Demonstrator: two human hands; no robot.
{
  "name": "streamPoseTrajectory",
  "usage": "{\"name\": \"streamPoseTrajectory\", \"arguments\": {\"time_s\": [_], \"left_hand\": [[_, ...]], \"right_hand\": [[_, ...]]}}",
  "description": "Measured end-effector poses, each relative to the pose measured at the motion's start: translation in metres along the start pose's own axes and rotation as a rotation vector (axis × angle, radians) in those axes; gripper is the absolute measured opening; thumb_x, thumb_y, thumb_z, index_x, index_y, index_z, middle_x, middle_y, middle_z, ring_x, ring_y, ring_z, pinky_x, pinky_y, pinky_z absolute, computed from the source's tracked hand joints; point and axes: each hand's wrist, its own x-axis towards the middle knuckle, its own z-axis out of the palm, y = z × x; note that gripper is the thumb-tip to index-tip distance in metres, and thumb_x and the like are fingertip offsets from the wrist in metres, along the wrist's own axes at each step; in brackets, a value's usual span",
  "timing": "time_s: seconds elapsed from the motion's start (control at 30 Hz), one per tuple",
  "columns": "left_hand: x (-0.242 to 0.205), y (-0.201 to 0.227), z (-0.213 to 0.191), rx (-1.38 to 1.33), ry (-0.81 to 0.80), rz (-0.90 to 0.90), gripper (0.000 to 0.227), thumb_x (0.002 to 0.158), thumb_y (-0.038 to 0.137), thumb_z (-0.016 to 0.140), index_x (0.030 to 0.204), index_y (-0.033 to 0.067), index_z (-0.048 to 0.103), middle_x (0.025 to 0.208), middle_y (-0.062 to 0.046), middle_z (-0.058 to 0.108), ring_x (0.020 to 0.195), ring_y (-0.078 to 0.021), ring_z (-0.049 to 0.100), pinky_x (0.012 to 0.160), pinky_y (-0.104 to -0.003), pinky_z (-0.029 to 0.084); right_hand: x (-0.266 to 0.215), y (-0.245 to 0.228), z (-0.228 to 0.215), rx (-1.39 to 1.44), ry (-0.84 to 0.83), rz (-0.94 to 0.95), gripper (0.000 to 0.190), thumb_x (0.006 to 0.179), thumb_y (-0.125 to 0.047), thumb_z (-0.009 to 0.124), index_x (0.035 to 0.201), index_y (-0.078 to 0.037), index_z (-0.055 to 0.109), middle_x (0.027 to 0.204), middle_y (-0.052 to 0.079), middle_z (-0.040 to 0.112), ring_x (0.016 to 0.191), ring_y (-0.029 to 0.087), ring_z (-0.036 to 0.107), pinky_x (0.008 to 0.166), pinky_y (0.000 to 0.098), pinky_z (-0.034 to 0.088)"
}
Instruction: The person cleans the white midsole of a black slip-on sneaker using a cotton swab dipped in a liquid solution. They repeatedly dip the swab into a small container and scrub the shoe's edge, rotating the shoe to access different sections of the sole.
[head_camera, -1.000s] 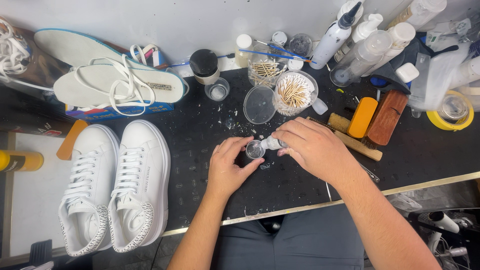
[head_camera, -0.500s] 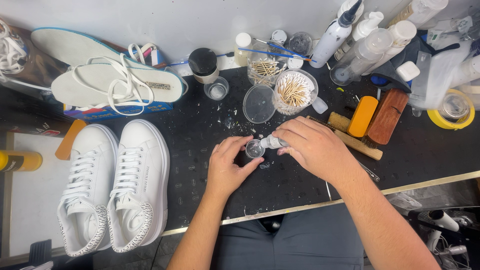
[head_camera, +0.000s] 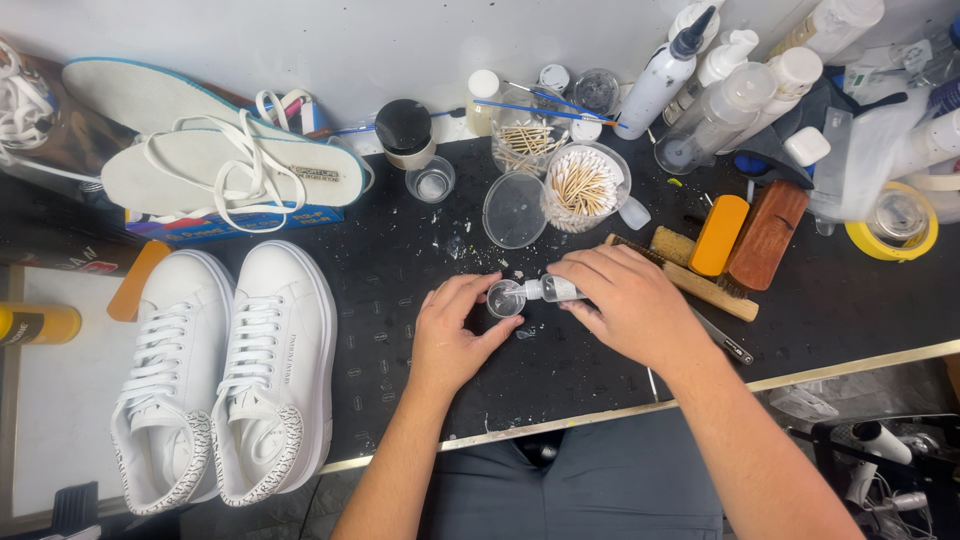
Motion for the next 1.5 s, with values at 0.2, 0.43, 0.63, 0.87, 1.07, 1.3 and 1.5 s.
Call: {"name": "streamPoseTrajectory", "arguments": {"time_s": [0.2,0.43,0.63,0.87,1.07,1.3,1.5], "left_hand": [[-0.002,0.002,0.0,-0.06,0.016,-0.068,0.056,0.07,0.025,0.091,0.12,0.0078,0.071,0.113,-0.007,0.071,0.092,-0.0185,0.071,0.084,-0.033,0.056],[0.002,-0.007,-0.014,0.128,0.126,-0.107,0.054,0.074,0.02,0.088,0.122,0.0043,0.068,0.114,-0.011,0.071,0.095,-0.0232,0.07,0.085,-0.035,0.056],[0.009,-0.003,-0.022,0.146,0.095,-0.228,0.057,0.074,0.02,0.087,0.124,0.0039,0.067,0.112,-0.011,0.071,0.096,-0.0232,0.07,0.077,-0.036,0.056],[0.015,0.035,-0.048,0.162,0.177,-0.172,0.063,0.076,0.024,0.085,0.128,-0.0019,0.059,0.123,-0.019,0.064,0.096,-0.0276,0.068,0.079,-0.037,0.054],[0.078,0.053,-0.075,-0.565,0.147,-0.338,0.057,0.096,0.035,0.072,0.139,-0.0016,0.064,0.132,-0.022,0.071,0.112,-0.0216,0.067,0.094,-0.035,0.055],[0.22,0.064,-0.079,-1.258,0.043,-0.279,0.101,0.089,0.063,0.059,0.156,-0.003,0.021,0.151,-0.028,0.044,0.132,-0.035,0.057,0.109,-0.056,0.049],[0.282,0.052,-0.064,-1.554,0.136,-0.238,0.074,0.092,0.048,0.062,0.136,-0.0063,0.039,0.127,-0.027,0.05,0.112,-0.039,0.062,0.098,-0.06,0.058]], "right_hand": [[-0.009,0.003,0.018,0.008,0.096,0.089,0.047,0.075,-0.016,0.081,0.121,-0.011,0.072,0.117,0.003,0.073,0.11,0.026,0.057,0.098,0.0415,0.041],[-0.021,0.061,0.02,0.179,0.476,0.463,0.041,0.089,-0.013,0.082,0.124,-0.001,0.064,0.117,0.014,0.07,0.102,0.025,0.068,0.089,0.0368,0.054],[-0.014,0.109,0.016,0.151,0.567,0.565,0.038,0.091,-0.005,0.08,0.122,0.005,0.061,0.111,0.018,0.07,0.096,0.023,0.073,0.085,0.0322,0.059],[-0.008,0.123,0.023,0.201,0.516,0.661,0.046,0.09,-0.006,0.078,0.126,0.008,0.054,0.115,0.02,0.071,0.1,0.023,0.074,0.086,0.0322,0.059],[-0.014,0.124,0.019,0.121,0.464,0.681,0.061,0.086,-0.008,0.08,0.137,0.009,0.052,0.121,0.021,0.07,0.109,0.027,0.071,0.095,0.0357,0.055],[-0.032,0.098,0.002,0.054,0.593,0.507,0.069,0.085,-0.002,0.078,0.145,0.011,0.046,0.132,0.026,0.065,0.122,0.033,0.067,0.102,0.0386,0.054],[-0.063,0.06,0.012,0.173,0.745,0.364,0.055,0.092,0.006,0.071,0.143,0.007,0.049,0.126,0.022,0.066,0.114,0.025,0.069,0.099,0.0343,0.054]]}}
